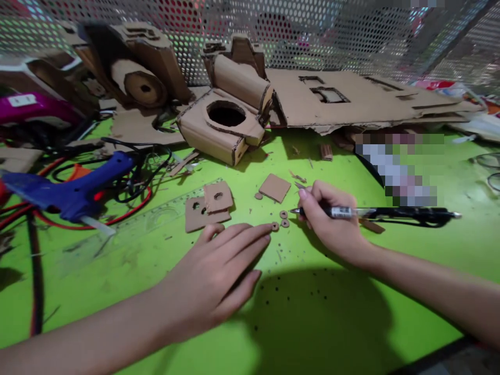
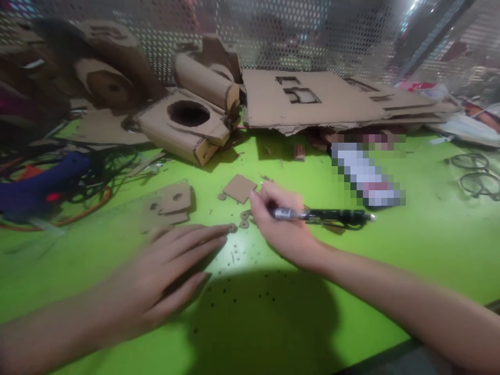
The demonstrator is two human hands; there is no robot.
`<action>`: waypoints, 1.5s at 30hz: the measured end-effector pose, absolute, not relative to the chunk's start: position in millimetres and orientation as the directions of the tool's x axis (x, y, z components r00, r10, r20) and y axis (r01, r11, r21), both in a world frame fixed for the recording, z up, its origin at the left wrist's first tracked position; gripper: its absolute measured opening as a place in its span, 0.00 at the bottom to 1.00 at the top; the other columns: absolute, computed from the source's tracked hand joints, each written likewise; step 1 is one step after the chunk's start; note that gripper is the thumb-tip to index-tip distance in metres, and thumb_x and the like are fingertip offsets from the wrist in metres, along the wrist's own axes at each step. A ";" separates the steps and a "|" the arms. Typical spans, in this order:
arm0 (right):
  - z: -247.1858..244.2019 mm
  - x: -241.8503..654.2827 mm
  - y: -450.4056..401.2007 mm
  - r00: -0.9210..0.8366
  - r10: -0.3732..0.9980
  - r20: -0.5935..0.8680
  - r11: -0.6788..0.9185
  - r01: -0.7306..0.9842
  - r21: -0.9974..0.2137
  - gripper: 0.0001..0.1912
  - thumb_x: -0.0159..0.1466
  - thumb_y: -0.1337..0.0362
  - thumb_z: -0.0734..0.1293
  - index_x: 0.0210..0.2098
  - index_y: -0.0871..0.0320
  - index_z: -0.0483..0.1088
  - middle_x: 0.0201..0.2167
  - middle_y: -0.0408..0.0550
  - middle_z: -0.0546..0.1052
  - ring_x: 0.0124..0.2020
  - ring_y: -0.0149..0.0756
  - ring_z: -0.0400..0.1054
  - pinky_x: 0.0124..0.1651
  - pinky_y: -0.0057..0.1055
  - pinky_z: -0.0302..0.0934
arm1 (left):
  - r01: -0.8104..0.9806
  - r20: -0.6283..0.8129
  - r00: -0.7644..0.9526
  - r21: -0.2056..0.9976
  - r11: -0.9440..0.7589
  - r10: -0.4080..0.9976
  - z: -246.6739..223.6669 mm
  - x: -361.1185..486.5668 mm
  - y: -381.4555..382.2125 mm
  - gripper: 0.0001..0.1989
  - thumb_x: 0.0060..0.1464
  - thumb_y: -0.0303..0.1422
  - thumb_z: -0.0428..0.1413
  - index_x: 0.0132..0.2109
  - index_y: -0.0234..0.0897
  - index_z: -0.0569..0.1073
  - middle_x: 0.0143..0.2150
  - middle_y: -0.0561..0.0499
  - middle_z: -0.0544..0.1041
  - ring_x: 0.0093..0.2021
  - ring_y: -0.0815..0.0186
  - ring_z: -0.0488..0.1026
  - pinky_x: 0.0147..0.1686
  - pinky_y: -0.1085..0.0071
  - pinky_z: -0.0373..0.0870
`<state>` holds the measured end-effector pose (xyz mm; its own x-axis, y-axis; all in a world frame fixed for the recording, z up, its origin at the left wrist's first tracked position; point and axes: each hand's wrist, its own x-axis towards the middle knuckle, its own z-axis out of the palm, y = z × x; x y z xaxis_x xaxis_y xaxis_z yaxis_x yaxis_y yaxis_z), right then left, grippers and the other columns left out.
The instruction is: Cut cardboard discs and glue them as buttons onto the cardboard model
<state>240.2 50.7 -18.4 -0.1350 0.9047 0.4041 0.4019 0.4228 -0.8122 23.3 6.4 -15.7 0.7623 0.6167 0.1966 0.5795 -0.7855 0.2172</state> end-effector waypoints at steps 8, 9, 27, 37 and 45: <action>-20.8 240.0 51.7 -0.178 0.911 0.371 0.412 0.395 -0.821 0.21 0.65 0.62 0.63 0.19 0.55 0.52 0.15 0.36 0.59 0.16 0.24 0.51 0.18 0.25 0.48 | 0.567 0.225 0.776 0.160 -0.808 0.589 -17.5 28.6 19.7 0.18 0.65 0.28 0.43 0.57 0.29 0.68 0.58 0.39 0.73 0.55 0.55 0.71 0.50 0.54 0.64; -20.3 239.9 51.6 -0.181 0.909 0.375 0.416 0.397 -0.818 0.21 0.65 0.61 0.63 0.19 0.55 0.52 0.15 0.36 0.59 0.16 0.24 0.51 0.18 0.25 0.47 | 0.572 0.206 0.780 0.149 -0.807 0.591 -17.1 29.2 20.5 0.18 0.65 0.28 0.43 0.58 0.29 0.67 0.59 0.39 0.72 0.55 0.54 0.71 0.51 0.54 0.64; -23.8 242.0 53.3 -0.140 0.937 0.319 0.349 0.364 -0.864 0.22 0.65 0.59 0.65 0.19 0.55 0.52 0.15 0.37 0.60 0.17 0.24 0.54 0.18 0.25 0.50 | 0.681 0.144 0.730 -0.061 -0.730 0.668 -0.9 23.3 49.7 0.20 0.67 0.32 0.39 0.58 0.30 0.66 0.58 0.38 0.73 0.55 0.52 0.70 0.48 0.53 0.64; -24.0 243.5 51.7 -0.141 0.941 0.308 0.338 0.372 -0.864 0.20 0.64 0.62 0.65 0.19 0.55 0.54 0.16 0.37 0.62 0.18 0.24 0.55 0.20 0.25 0.53 | 0.632 0.200 0.767 -0.068 -0.772 0.610 -11.8 24.7 41.3 0.17 0.67 0.32 0.42 0.54 0.30 0.69 0.51 0.38 0.76 0.50 0.55 0.71 0.47 0.55 0.63; -20.8 241.9 52.1 -0.182 0.919 0.351 0.395 0.373 -0.840 0.21 0.64 0.59 0.63 0.18 0.55 0.53 0.15 0.37 0.59 0.17 0.25 0.52 0.21 0.27 0.53 | 0.549 0.393 0.794 -0.139 -0.824 0.463 4.7 29.6 4.9 0.14 0.64 0.25 0.45 0.50 0.29 0.72 0.48 0.39 0.79 0.49 0.56 0.73 0.47 0.58 0.62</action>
